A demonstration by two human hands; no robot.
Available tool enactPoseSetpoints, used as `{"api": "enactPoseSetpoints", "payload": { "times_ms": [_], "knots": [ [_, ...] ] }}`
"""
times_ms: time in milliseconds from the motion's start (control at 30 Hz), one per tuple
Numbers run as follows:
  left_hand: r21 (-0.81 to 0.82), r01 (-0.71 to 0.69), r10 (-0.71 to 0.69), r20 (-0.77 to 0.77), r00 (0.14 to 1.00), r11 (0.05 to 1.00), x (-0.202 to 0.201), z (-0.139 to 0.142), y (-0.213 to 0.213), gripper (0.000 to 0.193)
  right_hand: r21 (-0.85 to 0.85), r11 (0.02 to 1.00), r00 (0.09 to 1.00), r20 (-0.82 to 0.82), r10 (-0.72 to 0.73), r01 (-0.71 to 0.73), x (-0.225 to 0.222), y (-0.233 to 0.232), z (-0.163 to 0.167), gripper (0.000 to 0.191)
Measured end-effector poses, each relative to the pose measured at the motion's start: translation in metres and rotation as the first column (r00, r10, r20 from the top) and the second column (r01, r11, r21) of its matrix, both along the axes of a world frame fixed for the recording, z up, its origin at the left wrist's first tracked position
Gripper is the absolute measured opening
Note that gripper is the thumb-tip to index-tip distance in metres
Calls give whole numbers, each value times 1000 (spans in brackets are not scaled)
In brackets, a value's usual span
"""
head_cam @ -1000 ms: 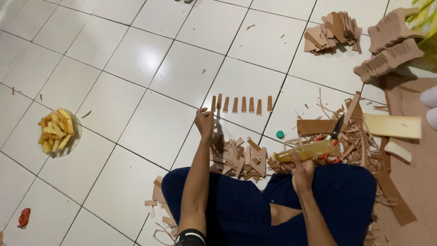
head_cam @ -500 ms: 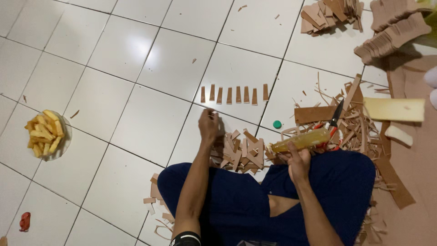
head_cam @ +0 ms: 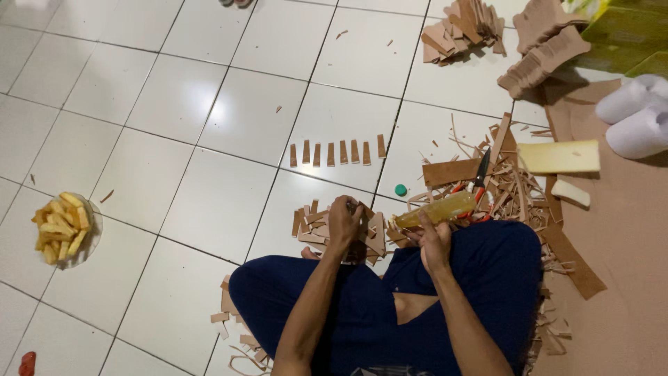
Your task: The person sits on the floor and applies glue from a bottle to small rectangular leather pieces, then places them in a row on the floor. The person repeats this process for multiple pieces.
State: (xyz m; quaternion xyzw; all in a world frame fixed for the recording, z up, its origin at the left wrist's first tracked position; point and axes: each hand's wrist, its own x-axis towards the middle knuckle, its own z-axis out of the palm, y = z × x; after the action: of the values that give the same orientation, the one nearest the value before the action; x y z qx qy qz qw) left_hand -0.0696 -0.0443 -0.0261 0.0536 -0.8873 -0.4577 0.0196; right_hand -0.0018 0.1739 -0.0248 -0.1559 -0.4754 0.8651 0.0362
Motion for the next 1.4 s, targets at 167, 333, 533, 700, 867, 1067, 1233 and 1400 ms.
{"api": "enactPoseSetpoints", "payload": {
  "times_ms": [167, 333, 533, 700, 867, 1067, 1233, 1400],
  "knots": [
    [396, 30, 44, -174, 984, 918, 12, 29, 2, 21, -71, 994, 997, 23, -76, 78, 7, 6, 18, 34],
    [627, -41, -49, 126, 991, 778, 35, 72, 5, 37, -9, 996, 994, -57, -90, 89, 6, -5, 73, 33],
    [698, -108, -56, 208, 977, 708, 66, 98, 15, 26, 241, 962, 958, -282, -56, 127, 8, -15, 122, 34],
    [618, -76, 4, 117, 993, 783, 75, 116, 21, 25, 475, 860, 945, -326, -26, 188, 14, -19, 130, 37],
    [572, -29, -13, 69, 998, 820, 80, 133, 25, 28, 515, 846, 982, -180, -51, 138, 15, -24, 130, 40],
    [547, 6, -47, 62, 997, 837, 84, 137, 28, 30, 635, 754, 978, -200, -53, 171, 13, -24, 132, 42],
    [588, 9, -61, 69, 996, 809, 83, 134, 25, 32, 589, 784, 969, -238, -62, 195, 9, -17, 138, 43],
    [550, -4, -63, 102, 993, 835, 83, 133, 27, 30, 426, 886, 949, -311, -47, 184, 10, -19, 129, 45]
  ]
}}
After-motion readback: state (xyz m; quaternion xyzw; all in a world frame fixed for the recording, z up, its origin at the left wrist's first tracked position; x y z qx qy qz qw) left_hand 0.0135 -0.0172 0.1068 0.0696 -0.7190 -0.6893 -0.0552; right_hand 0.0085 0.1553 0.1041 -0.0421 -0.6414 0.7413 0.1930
